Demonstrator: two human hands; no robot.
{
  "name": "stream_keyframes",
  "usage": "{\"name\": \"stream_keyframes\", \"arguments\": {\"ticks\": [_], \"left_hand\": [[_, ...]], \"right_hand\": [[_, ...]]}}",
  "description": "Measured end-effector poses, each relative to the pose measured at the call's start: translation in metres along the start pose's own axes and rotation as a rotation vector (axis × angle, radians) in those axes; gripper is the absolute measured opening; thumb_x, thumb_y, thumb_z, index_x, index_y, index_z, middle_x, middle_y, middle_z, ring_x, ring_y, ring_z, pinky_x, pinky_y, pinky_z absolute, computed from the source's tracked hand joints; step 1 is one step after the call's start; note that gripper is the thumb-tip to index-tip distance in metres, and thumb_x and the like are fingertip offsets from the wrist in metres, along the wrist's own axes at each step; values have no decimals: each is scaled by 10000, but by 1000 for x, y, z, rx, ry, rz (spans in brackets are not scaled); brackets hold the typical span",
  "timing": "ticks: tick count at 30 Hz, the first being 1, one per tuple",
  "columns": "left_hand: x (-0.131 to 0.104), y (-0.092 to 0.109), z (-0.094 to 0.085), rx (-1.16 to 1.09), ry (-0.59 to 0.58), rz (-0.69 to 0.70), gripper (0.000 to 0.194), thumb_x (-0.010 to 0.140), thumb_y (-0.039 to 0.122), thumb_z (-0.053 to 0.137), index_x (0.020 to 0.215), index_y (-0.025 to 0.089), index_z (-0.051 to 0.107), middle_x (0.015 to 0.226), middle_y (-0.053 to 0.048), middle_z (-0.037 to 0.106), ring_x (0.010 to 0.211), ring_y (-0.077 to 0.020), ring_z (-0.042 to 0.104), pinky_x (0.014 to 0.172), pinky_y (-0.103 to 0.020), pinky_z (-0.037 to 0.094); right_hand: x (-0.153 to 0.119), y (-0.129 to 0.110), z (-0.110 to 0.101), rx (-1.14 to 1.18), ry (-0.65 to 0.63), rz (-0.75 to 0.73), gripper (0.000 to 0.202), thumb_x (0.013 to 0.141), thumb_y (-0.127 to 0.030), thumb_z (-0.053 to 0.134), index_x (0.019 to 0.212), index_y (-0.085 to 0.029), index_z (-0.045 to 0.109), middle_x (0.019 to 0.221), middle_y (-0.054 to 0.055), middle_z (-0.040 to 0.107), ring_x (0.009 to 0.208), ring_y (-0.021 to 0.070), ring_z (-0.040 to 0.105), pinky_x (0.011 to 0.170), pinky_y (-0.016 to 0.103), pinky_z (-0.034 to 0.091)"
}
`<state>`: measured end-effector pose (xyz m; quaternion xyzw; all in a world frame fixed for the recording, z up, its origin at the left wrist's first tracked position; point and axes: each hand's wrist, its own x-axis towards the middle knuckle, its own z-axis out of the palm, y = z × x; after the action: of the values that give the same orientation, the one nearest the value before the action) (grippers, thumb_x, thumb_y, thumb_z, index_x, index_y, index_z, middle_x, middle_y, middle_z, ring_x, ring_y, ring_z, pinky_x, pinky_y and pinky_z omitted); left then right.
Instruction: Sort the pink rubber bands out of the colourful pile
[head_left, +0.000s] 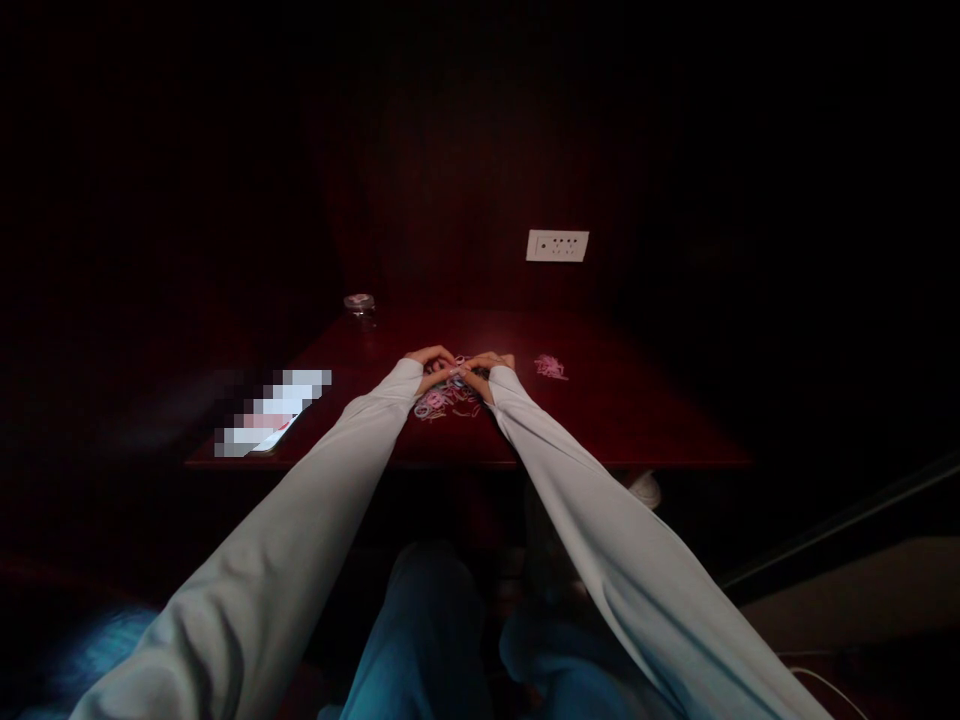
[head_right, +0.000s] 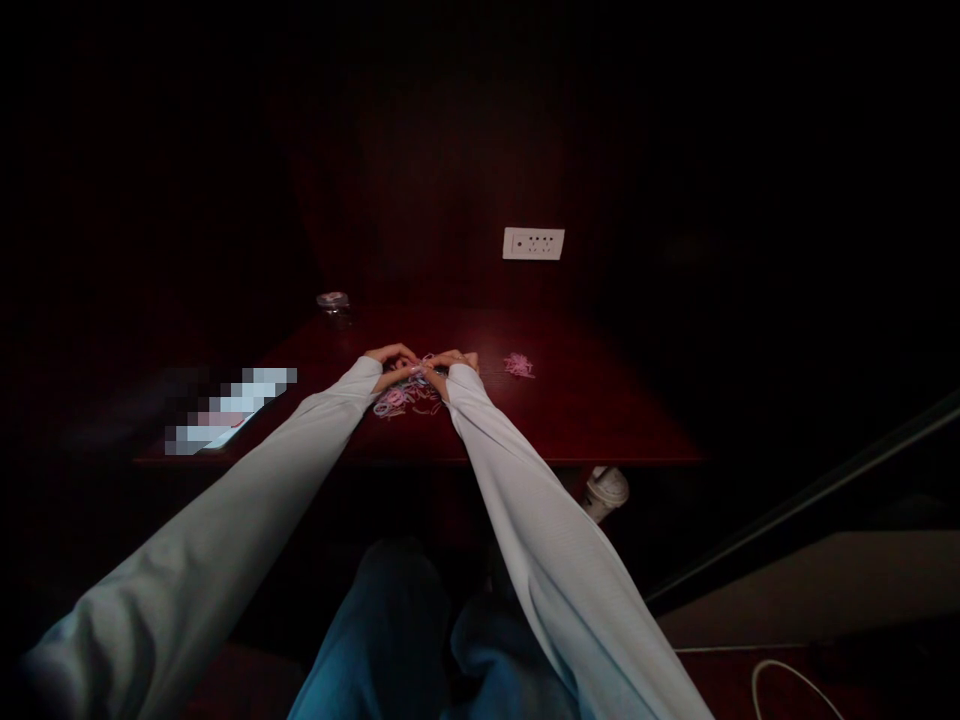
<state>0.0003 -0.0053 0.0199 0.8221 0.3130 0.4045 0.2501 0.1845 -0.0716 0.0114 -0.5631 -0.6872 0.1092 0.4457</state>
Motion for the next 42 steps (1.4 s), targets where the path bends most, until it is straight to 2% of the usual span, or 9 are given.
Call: {"name": "stream_keyframes", "arguments": {"ticks": [5,10,14,18,23,33,42], "left_hand": [[1,0,-2,-9,44,-7,367,711,546,646,794,192,696,673,-3,613,605,-133,487,578,-252,385],[0,1,-2,-9,95,-26,356,744,541,626,794,197,700,662,-5,605,609,-138,489,565,-258,376],[1,0,-1,-7,123,-40,348,740,543,636,792,205,701,636,4,591,597,-137,487,565,-257,380],[3,-2,0,-27,131,-31,321,742,515,645,794,206,714,659,-2,625,616,-139,504,581,-254,398],[4,-2,-1,-45,135,-22,314,727,496,644,790,199,725,664,-13,645,620,-145,519,587,-264,406],[7,-8,1,-81,134,-87,359,723,538,668,789,190,729,699,-44,707,642,-171,601,623,-289,478],[7,-11,1,-167,105,-104,489,684,648,708,798,172,715,760,-85,752,727,-221,704,698,-323,562]], "right_hand": [[1,2,1,7,4,1,329,899,-546,617,979,-274,784,1024,47,716,1093,235,495,959,358,386],[1,4,1,17,-6,-22,291,881,-429,643,1098,-267,748,981,26,733,1061,228,536,956,368,392],[2,4,3,-33,3,4,352,864,-377,673,1206,-300,699,1020,22,725,1081,235,535,933,359,418],[3,3,6,-91,29,34,277,840,-365,715,1110,-309,743,1113,33,688,1140,243,491,982,366,394],[3,3,9,-77,28,33,182,843,-370,726,1004,-313,789,1074,39,673,1125,235,482,997,377,369],[5,3,9,-111,44,40,268,815,-413,756,1069,-328,762,1080,36,681,1114,254,477,968,383,394],[5,-1,3,-109,68,1,194,864,-448,707,926,-286,795,971,31,708,1050,223,509,962,374,362]]}}
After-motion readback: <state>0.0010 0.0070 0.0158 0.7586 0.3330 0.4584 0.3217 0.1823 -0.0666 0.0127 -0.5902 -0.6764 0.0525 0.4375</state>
